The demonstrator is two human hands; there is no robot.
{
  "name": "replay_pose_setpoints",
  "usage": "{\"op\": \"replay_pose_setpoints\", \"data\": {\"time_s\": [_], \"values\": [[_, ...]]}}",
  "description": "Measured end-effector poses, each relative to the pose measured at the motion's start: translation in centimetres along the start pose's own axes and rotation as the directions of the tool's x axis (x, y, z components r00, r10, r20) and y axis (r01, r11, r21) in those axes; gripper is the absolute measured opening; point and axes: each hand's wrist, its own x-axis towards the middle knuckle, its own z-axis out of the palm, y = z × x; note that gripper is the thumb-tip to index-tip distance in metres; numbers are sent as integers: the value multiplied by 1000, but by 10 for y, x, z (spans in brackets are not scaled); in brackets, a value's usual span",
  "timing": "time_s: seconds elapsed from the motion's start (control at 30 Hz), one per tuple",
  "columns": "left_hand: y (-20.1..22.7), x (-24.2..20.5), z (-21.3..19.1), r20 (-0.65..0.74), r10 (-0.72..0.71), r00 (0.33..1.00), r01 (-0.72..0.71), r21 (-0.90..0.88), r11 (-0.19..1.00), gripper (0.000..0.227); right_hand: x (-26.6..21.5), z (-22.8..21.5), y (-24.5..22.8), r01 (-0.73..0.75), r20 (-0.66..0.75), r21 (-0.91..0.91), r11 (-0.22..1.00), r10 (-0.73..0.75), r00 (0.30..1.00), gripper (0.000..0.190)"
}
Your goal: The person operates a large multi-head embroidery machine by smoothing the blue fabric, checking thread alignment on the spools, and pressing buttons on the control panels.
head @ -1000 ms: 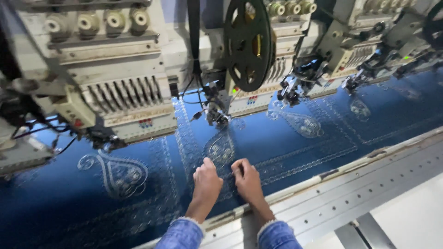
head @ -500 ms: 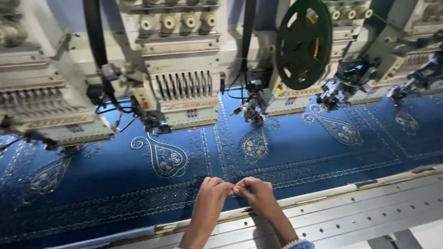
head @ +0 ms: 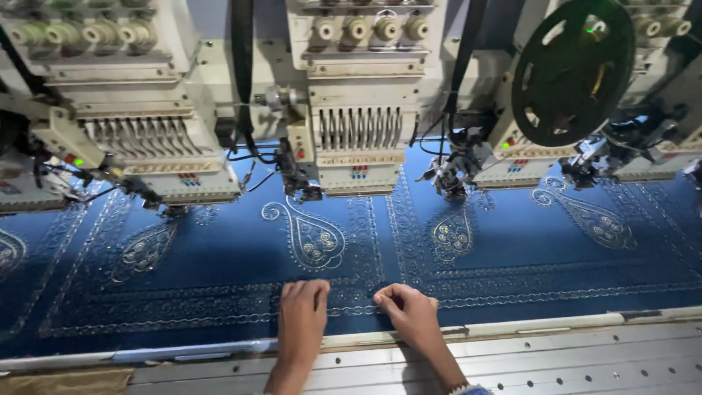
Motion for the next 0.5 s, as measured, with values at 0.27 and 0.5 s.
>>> {"op": "replay_pose_setpoints", "data": {"time_s": [0.27,0.5], "values": [[-29,87,16,190,-35,981,-14,247,969,13,4,19,-5,-56,-94,-188,980,38,995,26],[-67,113,38,437,338,833,-518,407,752,19,10,13,-10,-106,-35,-208,972,101,994,27]]}}
